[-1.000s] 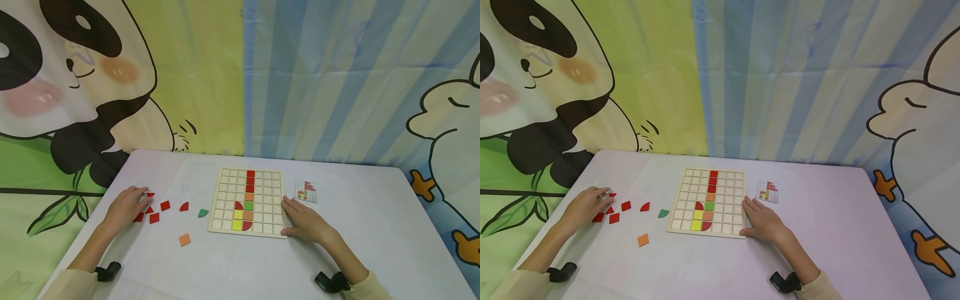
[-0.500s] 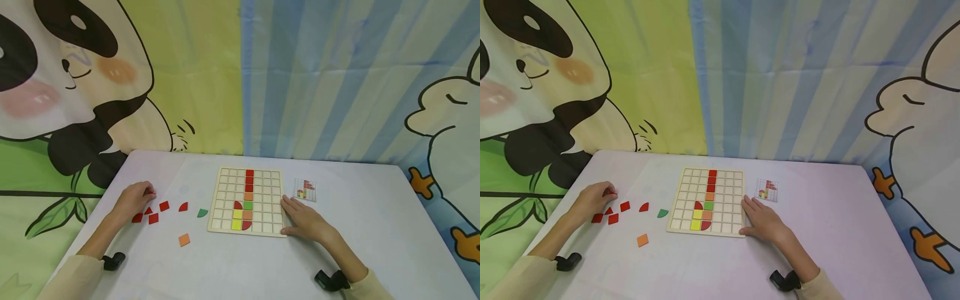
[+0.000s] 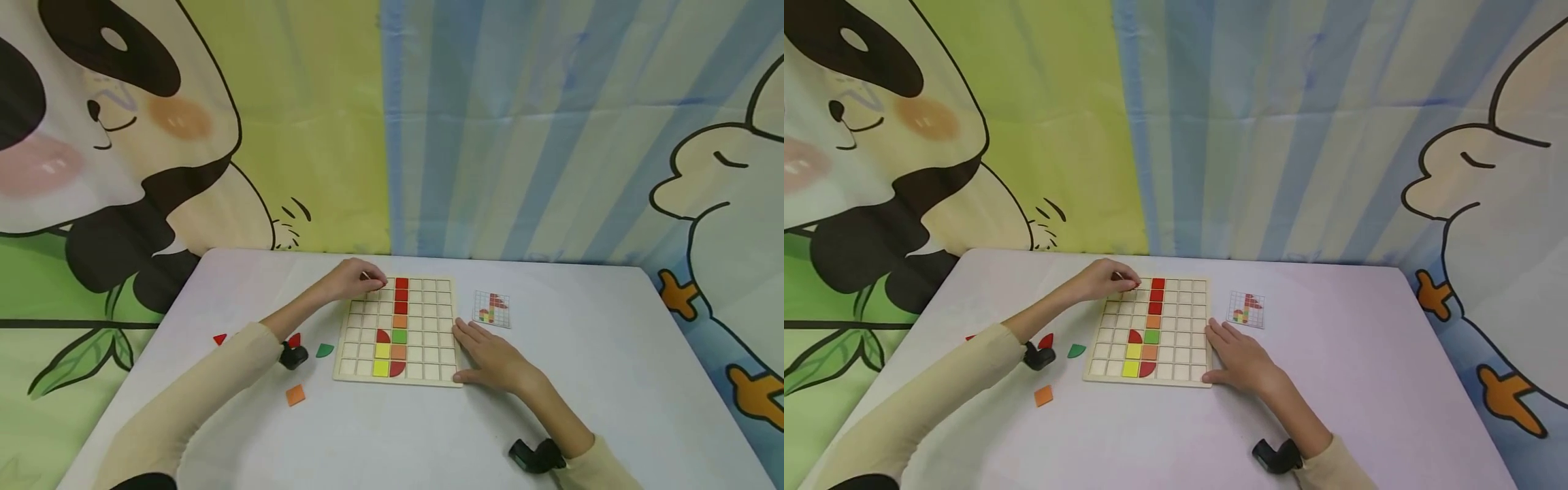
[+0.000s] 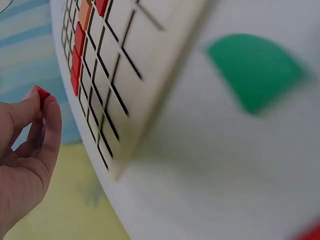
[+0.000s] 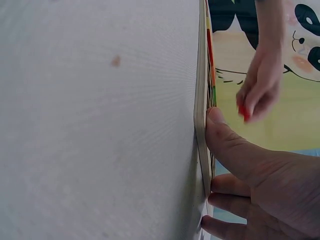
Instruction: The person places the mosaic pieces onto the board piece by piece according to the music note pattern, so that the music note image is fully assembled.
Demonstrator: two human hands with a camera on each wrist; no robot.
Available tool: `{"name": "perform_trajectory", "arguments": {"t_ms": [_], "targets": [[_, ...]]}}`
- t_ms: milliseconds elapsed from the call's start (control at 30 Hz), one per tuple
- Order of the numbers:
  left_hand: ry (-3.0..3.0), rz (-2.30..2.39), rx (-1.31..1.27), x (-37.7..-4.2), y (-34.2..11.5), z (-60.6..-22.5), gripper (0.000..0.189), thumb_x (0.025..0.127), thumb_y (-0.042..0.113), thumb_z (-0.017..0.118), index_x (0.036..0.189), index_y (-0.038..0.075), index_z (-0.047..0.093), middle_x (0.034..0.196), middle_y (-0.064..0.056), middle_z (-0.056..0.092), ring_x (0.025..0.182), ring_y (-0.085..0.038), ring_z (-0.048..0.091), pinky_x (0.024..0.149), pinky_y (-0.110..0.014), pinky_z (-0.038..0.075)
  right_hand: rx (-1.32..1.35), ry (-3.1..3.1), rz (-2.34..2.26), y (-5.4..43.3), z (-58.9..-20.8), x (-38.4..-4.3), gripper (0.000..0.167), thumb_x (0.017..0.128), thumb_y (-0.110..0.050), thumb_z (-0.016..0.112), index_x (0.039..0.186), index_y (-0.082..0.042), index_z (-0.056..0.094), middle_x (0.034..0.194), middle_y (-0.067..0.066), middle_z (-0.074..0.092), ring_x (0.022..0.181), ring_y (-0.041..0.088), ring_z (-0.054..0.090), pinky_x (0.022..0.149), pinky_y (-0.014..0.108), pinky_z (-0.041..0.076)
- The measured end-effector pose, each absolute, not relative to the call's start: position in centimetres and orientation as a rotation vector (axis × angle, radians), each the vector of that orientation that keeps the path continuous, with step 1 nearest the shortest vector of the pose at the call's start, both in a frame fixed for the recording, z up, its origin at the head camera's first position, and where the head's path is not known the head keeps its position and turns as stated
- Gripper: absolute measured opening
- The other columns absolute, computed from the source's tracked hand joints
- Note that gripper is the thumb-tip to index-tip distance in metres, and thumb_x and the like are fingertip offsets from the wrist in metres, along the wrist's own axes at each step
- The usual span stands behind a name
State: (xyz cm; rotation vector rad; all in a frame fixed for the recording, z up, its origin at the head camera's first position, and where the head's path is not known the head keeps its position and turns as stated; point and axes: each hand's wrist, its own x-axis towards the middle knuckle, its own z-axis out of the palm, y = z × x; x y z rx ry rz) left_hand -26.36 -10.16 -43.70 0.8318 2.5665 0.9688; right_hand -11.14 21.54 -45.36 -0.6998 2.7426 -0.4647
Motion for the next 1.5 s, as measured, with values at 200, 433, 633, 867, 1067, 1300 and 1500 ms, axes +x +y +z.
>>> {"name": "perform_trajectory", "arguments": {"t_ms": [200, 433, 633, 867, 1067, 1300, 1500], "targets": [[2.554, 0.855, 0.901, -28.9, -5.7, -44.6, 0.022, 0.105, 0.011, 0.061, 0.116, 0.002, 0.077, 0.116, -0.013, 0.076, 0.106, -0.027, 0.07, 0.088, -0.035, 0.057, -0.714, 2.715, -0.467, 20.8, -45.3, -11.3, 0.09, 0.091, -0.044, 0.076, 0.155, 0.007, 0.039, 0.165, 0.024, 0.034, 0.15, 0.047, 0.034, 0.117, 0.062, 0.035], [2.561, 0.79, 0.969, -29.5, -3.8, -44.7, 0.019, 0.102, 0.008, 0.064, 0.112, 0.002, 0.079, 0.111, -0.014, 0.078, 0.104, -0.029, 0.072, 0.087, -0.033, 0.058, -0.699, 2.718, -0.445, 20.6, -45.0, -11.5, 0.09, 0.091, -0.043, 0.077, 0.155, 0.007, 0.038, 0.165, 0.023, 0.034, 0.151, 0.046, 0.034, 0.118, 0.061, 0.035], [2.54, 0.771, 1.053, -29.6, -2.8, -45.5, 0.018, 0.102, 0.008, 0.065, 0.111, 0.002, 0.08, 0.111, -0.013, 0.078, 0.105, -0.028, 0.072, 0.09, -0.032, 0.058, -0.682, 2.716, -0.456, 20.9, -45.0, -11.3, 0.09, 0.091, -0.042, 0.077, 0.155, 0.007, 0.038, 0.165, 0.024, 0.034, 0.151, 0.046, 0.034, 0.118, 0.062, 0.035], [2.607, 0.635, 1.223, -29.4, -2.5, -46.0, 0.016, 0.101, 0.01, 0.066, 0.106, 0.006, 0.081, 0.107, -0.008, 0.073, 0.102, -0.023, 0.065, 0.092, -0.034, 0.055, -0.672, 2.724, -0.477, 21.1, -45.1, -11.1, 0.09, 0.09, -0.043, 0.077, 0.155, 0.007, 0.039, 0.165, 0.024, 0.034, 0.151, 0.047, 0.034, 0.117, 0.062, 0.035], [2.643, 0.528, 1.315, -29.1, -2.5, -45.8, 0.016, 0.101, 0.011, 0.066, 0.107, 0.006, 0.081, 0.106, -0.008, 0.073, 0.101, -0.023, 0.067, 0.091, -0.033, 0.056, -0.666, 2.728, -0.465, 21.3, -45.1, -11.1, 0.09, 0.09, -0.043, 0.077, 0.155, 0.007, 0.039, 0.165, 0.024, 0.034, 0.151, 0.046, 0.034, 0.117, 0.062, 0.035], [2.672, 0.43, 1.322, -29.0, -2.4, -45.9, 0.018, 0.101, 0.016, 0.068, 0.11, 0.007, 0.081, 0.106, -0.008, 0.074, 0.1, -0.022, 0.069, 0.092, -0.034, 0.056, -0.675, 2.735, -0.47, 21.6, -45.2, -11.1, 0.089, 0.09, -0.042, 0.077, 0.154, 0.008, 0.039, 0.164, 0.025, 0.035, 0.15, 0.047, 0.035, 0.117, 0.062, 0.036], [2.71, 0.444, 1.307, -28.8, -2.3, -46.1, 0.016, 0.101, 0.014, 0.068, 0.107, 0.007, 0.081, 0.102, -0.007, 0.074, 0.098, -0.022, 0.068, 0.091, -0.034, 0.056, -0.669, 2.729, -0.481, 21.6, -45.3, -11.1, 0.09, 0.09, -0.043, 0.077, 0.154, 0.007, 0.039, 0.164, 0.024, 0.034, 0.15, 0.047, 0.034, 0.117, 0.063, 0.035]]}}
